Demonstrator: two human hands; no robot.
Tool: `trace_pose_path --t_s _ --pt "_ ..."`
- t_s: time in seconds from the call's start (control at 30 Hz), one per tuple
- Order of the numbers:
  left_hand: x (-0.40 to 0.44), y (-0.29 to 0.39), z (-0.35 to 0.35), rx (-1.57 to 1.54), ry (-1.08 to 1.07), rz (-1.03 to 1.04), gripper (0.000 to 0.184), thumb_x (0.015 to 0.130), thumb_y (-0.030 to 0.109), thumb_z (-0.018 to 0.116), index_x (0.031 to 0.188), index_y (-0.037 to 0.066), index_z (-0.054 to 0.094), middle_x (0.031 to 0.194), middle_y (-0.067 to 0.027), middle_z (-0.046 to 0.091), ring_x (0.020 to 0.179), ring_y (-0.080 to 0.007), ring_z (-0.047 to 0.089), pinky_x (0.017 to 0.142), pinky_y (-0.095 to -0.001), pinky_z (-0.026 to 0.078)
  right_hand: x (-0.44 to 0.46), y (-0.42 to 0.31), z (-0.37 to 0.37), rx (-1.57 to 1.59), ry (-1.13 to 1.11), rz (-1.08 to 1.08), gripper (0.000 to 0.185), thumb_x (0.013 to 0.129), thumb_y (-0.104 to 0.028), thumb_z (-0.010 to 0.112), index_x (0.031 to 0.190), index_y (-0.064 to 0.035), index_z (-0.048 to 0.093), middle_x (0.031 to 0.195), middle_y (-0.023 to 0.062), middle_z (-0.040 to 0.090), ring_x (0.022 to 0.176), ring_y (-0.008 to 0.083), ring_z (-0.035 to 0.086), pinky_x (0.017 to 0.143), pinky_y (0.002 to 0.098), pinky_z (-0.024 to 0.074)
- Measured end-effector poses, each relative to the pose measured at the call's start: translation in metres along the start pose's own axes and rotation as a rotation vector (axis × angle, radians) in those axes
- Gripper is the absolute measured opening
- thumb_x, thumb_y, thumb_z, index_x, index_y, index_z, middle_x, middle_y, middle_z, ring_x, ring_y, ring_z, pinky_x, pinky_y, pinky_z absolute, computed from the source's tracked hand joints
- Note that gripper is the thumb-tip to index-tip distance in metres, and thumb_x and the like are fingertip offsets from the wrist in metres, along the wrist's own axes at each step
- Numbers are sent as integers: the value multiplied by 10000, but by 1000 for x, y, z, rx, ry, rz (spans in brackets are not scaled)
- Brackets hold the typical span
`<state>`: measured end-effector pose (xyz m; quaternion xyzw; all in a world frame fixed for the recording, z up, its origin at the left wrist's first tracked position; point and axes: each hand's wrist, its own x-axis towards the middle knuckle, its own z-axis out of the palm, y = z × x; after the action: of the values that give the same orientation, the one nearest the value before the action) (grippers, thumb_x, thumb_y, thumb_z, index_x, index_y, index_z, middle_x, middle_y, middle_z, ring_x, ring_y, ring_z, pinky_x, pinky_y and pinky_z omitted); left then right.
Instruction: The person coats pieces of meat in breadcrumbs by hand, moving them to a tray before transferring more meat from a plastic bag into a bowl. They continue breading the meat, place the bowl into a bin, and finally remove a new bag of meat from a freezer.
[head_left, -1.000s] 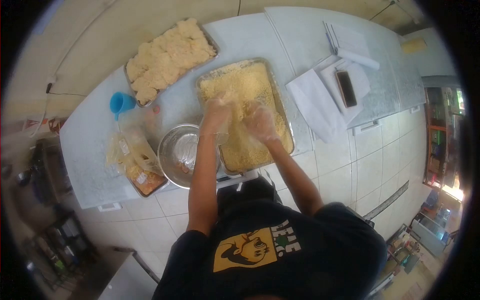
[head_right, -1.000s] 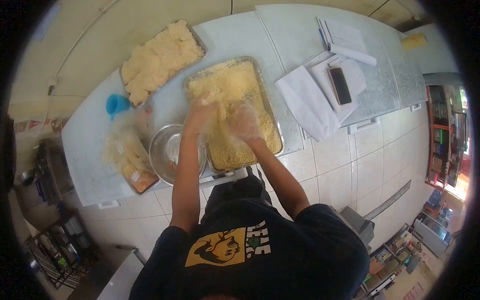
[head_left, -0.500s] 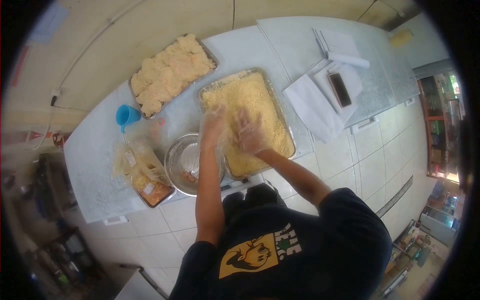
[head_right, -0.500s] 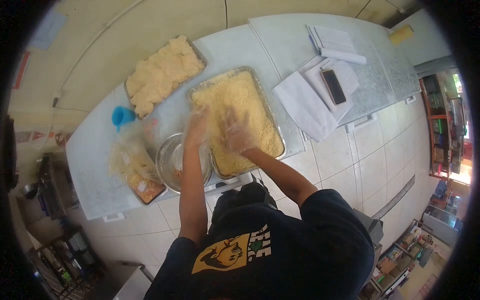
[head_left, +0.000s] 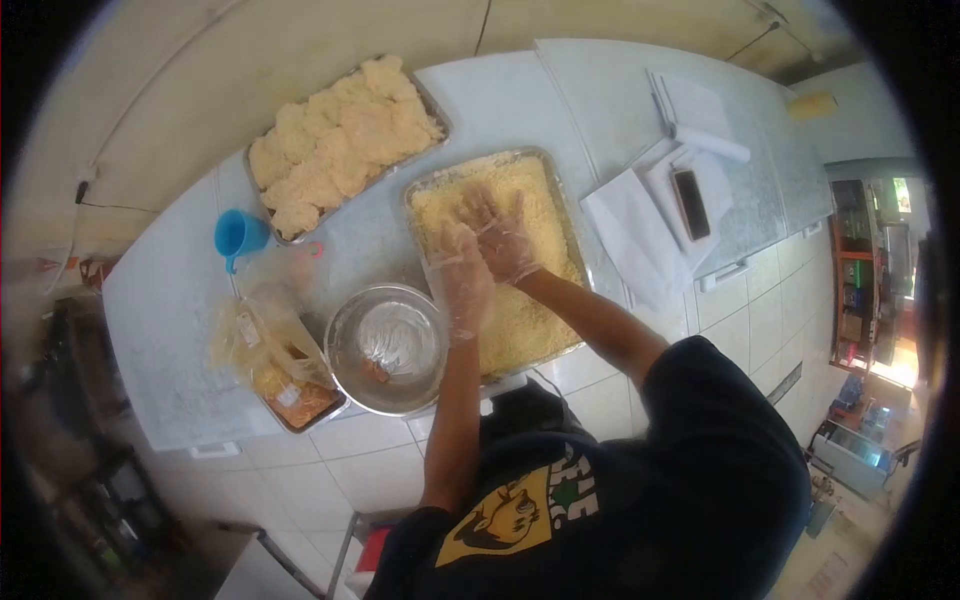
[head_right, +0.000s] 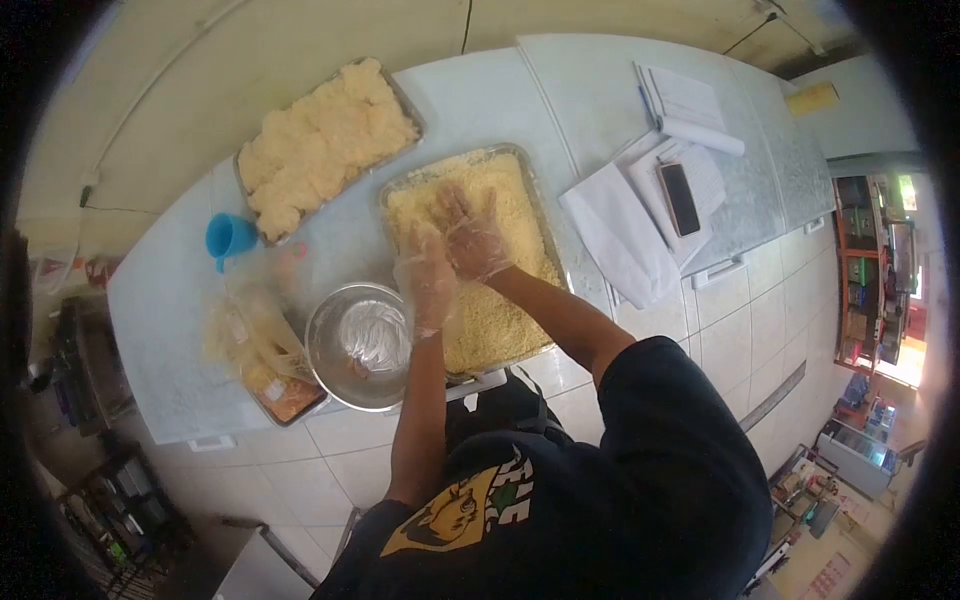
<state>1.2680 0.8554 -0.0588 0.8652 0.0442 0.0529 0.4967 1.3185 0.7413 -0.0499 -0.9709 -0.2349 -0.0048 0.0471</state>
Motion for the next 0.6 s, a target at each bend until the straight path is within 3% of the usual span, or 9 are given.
trace_pose_path --t_s 0.1,0.2,0.27,0.3,0.37,0.4,0.43,0.5,0.6 --pt "-15 -15 16 465 66 234 368 784 82 552 1144 4 537 1027 -245 609 808 -397 609 686 -496 458 -7 -2 8 24 -12 22 675 906 -467 434 1484 -140 311 1576 148 158 1463 314 112 1067 711 54" --pt "-27 0 4 575 100 325 347 831 144 560 1150 10 543 1030 -246 604 839 -403 607 702 -502 465 -9 -5 6 32 -6 10 676 906 -460 436 1482 -127 313 1574 159 156 1463 319 109 1073 701 56" --pt "-32 20 -8 697 -163 180 348 881 232 554 1153 14 548 1066 -264 599 857 -405 603 720 -509 469 -17 -3 12 28 26 -26 683 905 -460 438 1481 -116 310 1575 164 149 1462 324 105 1073 699 57" --pt "-35 25 -9 699 -137 181 348 881 232 554 1153 14 548 1066 -264 599 857 -405 603 720 -509 469 -21 5 24 47 168 -27 641 914 -451 438 1447 -100 376 1538 175 243 1439 319 186 1089 648 110" --pt "-51 26 -7 371 250 196 422 942 322 480 1217 6 534 1124 -293 589 851 -422 612 724 -504 477 -32 14 15 73 305 -35 606 923 -442 437 1412 -84 441 1500 185 337 1416 314 267 1106 597 162" --pt "-52 23 -2 372 265 189 422 942 322 480 1217 6 534 1124 -293 589 851 -422 612 724 -504 477 -38 17 -9 57 -43 184 579 931 -455 437 1379 -92 482 1443 201 403 1361 330 344 1092 564 221" --pt "-55 17 7 424 86 -32 458 952 341 447 1240 -6 531 1149 -301 582 868 -417 618 744 -492 480 -45 21 -22 35 -400 404 557 938 -468 438 1347 -100 523 1385 216 470 1305 345 422 1077 531 280" --pt "-51 7 13 466 -99 -259 495 962 359 415 1262 -18 529 1174 -309 576 886 -413 625 765 -481 483 -49 36 -26 323 -508 518 566 924 -477 484 1315 -71 541 1312 210 529 1236 329 481 1008 489 359" --pt "-36 4 9 474 -525 -199 589 967 440 372 1224 -51 570 1191 -313 575 963 -378 628 817 -447 487 -61 43 -17 748 -611 655 545 900 -456 553 1250 -39 574 1215 193 597 1137 295 549 916 436 446"
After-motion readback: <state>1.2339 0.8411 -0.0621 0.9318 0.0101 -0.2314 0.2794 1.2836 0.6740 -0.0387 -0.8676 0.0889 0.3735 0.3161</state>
